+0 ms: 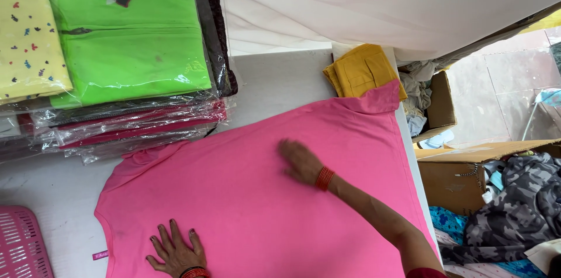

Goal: The person folds a yellow patterned cloth and places it into a clear plastic bag on a white table. They then pick up a pink t-shirt, lay it flat, and fold it neatly by hand before placing it on a stack of other packaged clothes.

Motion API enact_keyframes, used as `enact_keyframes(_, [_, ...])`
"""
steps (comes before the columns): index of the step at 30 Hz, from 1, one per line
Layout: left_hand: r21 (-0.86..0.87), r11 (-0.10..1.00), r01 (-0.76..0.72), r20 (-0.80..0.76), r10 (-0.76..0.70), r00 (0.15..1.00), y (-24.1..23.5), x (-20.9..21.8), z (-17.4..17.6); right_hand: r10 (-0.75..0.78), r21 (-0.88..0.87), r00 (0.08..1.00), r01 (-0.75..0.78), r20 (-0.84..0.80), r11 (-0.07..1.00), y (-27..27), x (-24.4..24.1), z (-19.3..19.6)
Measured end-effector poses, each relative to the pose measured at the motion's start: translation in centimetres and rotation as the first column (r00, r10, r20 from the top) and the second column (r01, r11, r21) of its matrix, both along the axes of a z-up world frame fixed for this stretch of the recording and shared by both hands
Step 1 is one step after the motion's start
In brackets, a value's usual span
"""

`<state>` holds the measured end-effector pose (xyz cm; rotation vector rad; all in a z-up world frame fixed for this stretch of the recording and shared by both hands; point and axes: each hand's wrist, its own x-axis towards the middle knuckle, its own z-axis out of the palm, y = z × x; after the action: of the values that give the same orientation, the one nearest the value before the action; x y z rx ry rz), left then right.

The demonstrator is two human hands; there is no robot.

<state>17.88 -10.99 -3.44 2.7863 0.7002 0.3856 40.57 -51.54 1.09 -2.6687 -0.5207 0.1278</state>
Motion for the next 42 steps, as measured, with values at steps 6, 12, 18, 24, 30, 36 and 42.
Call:
enact_keyframes(6, [0.027, 0.999, -0.023, -0.055, 0.024, 0.998, 0.2, -0.2, -0.7, 0.208, -0.425, 0.948, -0.296, -0.241, 0.855, -0.2, 7.8, 1.8])
enact_keyframes(12, [0.011, 1.000, -0.023, -0.066, 0.024, 0.998, 0.2, 0.1, -0.2, -0.092, -0.302, 0.995, 0.099, 0.040, 0.948, -2.0, 15.3, -1.8])
enact_keyframes(18, [0.013, 1.000, -0.005, -0.024, 0.006, 1.000, 0.0, 0.1, 0.3, -0.304, -0.474, 0.947, 0.316, 0.106, 0.822, 5.5, 11.6, -0.6])
enact_keyframes(24, [0.020, 0.999, 0.027, -0.011, -0.027, 1.000, 0.1, -0.1, -0.1, 0.688, 0.002, 0.709, -0.696, -0.155, 0.718, 18.7, -5.9, -2.9])
enact_keyframes(30, [0.011, 0.999, 0.042, 0.035, -0.042, 0.998, 0.3, -0.1, -0.1, 0.347, -0.274, 0.938, -0.327, 0.025, 0.904, 14.3, 5.1, -2.4])
enact_keyframes(36, [-0.010, 0.998, 0.058, 0.070, -0.057, 0.996, 1.0, -0.4, -2.4, 0.271, -0.287, 0.946, -0.213, 0.178, 0.934, 3.6, -0.8, -1.2])
enact_keyframes(42, [0.029, 0.993, 0.113, 0.158, -0.116, 0.981, 2.1, -1.1, -4.8, -0.259, -0.252, 0.966, 0.255, 0.017, 0.934, -15.2, -2.5, -3.8])
